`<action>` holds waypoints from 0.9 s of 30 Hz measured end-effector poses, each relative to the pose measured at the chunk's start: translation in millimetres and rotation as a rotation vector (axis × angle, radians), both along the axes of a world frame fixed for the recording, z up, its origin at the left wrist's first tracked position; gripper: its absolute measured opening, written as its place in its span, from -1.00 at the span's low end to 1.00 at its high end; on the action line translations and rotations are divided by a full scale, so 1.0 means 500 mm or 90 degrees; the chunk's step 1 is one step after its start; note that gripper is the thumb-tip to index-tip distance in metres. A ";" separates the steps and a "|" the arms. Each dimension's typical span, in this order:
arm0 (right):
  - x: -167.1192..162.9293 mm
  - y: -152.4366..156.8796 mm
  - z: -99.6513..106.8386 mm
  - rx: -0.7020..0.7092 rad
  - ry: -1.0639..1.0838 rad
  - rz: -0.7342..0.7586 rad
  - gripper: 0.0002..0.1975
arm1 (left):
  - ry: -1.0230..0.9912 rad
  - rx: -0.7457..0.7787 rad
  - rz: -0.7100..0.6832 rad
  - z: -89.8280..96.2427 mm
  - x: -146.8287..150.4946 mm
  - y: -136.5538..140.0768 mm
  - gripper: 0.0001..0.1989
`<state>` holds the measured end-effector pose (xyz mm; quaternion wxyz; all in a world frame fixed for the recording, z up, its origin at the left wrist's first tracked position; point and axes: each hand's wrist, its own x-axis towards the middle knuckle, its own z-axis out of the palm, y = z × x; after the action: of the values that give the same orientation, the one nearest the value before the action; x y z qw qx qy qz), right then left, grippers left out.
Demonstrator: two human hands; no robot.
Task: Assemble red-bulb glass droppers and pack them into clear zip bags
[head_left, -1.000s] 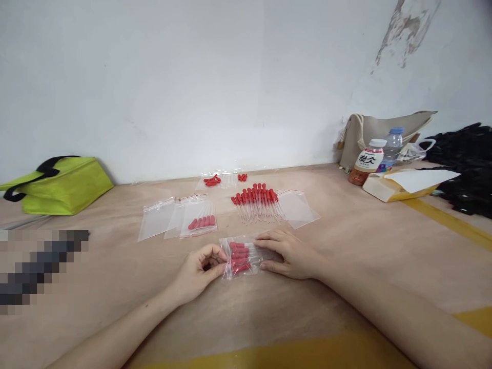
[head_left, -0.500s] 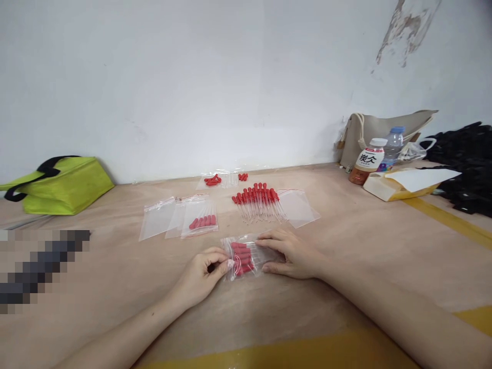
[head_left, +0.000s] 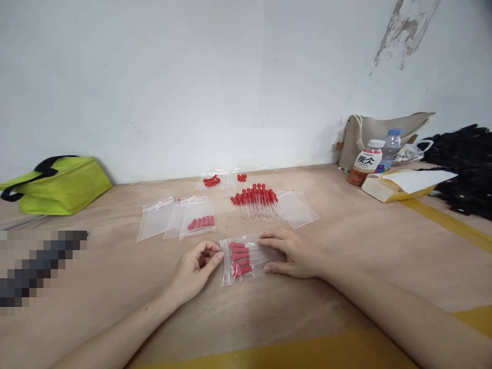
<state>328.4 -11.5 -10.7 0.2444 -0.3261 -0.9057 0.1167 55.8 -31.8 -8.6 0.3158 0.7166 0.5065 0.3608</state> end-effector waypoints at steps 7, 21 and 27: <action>-0.004 0.007 -0.001 -0.004 -0.008 0.028 -0.43 | 0.021 -0.033 0.043 0.008 0.010 0.001 -0.69; 0.031 0.049 0.002 0.027 0.144 -0.174 -0.69 | 0.308 -0.370 -0.327 0.109 0.068 0.107 -0.63; 0.145 0.135 -0.017 -0.032 0.135 -0.547 -0.73 | 0.058 -0.469 -0.322 0.097 0.000 0.102 -0.68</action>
<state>400.7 56.0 -19.2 0.3545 -0.6651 -0.6546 0.0596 55.8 19.0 40.0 0.6058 0.6728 0.4233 0.0358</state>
